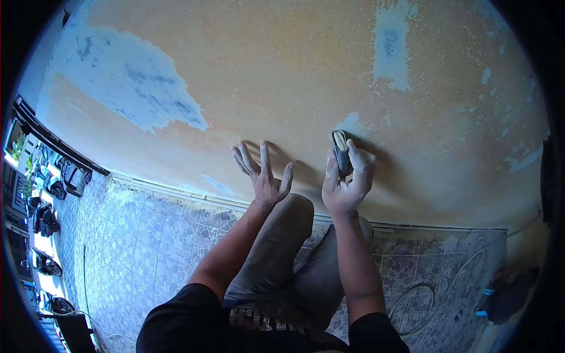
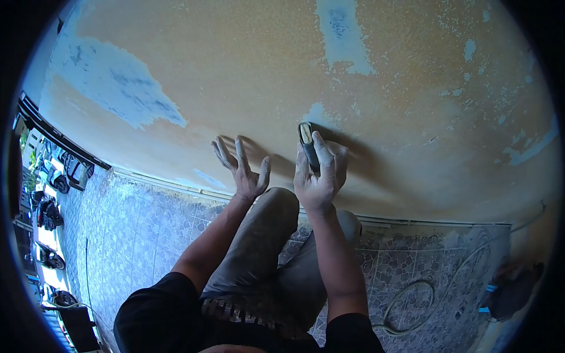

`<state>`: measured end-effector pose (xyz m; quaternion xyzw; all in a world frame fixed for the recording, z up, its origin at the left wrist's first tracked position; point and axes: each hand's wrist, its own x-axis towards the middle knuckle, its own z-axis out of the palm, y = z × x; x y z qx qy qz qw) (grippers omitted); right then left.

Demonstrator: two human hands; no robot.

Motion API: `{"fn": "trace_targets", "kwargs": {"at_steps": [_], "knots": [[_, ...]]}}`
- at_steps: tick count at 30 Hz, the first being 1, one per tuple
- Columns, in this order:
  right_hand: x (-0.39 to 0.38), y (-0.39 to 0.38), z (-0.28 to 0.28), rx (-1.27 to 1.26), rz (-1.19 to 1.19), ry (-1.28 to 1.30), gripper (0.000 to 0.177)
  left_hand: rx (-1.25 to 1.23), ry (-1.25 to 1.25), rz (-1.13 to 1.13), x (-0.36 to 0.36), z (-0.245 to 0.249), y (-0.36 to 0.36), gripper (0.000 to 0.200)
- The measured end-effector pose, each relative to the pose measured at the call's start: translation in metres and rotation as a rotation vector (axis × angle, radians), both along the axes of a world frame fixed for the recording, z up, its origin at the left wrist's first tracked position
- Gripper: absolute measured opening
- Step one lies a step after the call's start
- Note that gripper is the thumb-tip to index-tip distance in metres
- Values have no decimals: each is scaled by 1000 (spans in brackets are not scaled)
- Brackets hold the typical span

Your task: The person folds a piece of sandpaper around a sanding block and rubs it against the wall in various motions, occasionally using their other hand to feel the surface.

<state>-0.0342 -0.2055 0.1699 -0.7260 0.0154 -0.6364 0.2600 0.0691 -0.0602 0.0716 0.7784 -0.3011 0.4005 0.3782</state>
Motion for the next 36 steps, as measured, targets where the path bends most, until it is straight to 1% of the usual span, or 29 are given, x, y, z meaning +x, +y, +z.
{"fn": "trace_targets", "kwargs": {"at_steps": [2, 8, 9, 11, 12, 15, 17, 19, 21, 23, 25, 28, 31, 33, 35, 36], "knots": [[-7, -12, 15, -92, -5, 32, 46, -15, 20, -6, -3, -1, -3, 88], [-33, -29, 45, -167, -37, 131, 49, -70, 131, -4, -26, -8, 4, 92], [-39, -30, 46, -177, -43, 129, 49, -79, 129, -10, -33, -10, 9, 92], [-53, -33, 46, -117, -32, 227, 49, -80, 188, -29, -46, -10, 18, 93], [-59, -32, 46, -127, -52, 218, 49, -77, 196, -41, -51, -10, 22, 93], [-66, -35, 48, -132, -122, 158, 50, -75, 161, -85, -49, 0, 28, 92], [-66, -35, 38, 77, -27, 72, 50, -74, 112, -106, -38, 15, 26, 92], [-63, -34, 31, 101, -58, 21, 50, -100, 77, -158, -31, 30, 26, 92], [-60, -30, 25, 169, -88, -8, 47, -76, 25, -204, -24, 48, 22, 92], [-51, -26, 15, 188, -113, -21, 46, -71, -29, -235, -15, 65, 21, 92], [-36, -24, 17, 182, -120, -43, 45, 35, -159, -224, -2, 81, 16, 91], [-25, -9, 15, 222, -56, -25, 43, 40, -177, -195, 16, 90, 13, 89], [-16, -6, 11, 197, -26, -58, 42, 63, -190, -137, 22, 88, 9, 86], [-17, -7, 12, 191, -59, -49, 42, 80, -209, -104, 25, 84, 0, 84], [-20, -7, 18, -16, -185, -40, 46, 28, -286, -6, 31, 77, -10, 84], [-19, -7, 23, -11, -183, -31, 46, 34, -278, -5, 36, 72, -15, 84]]}}
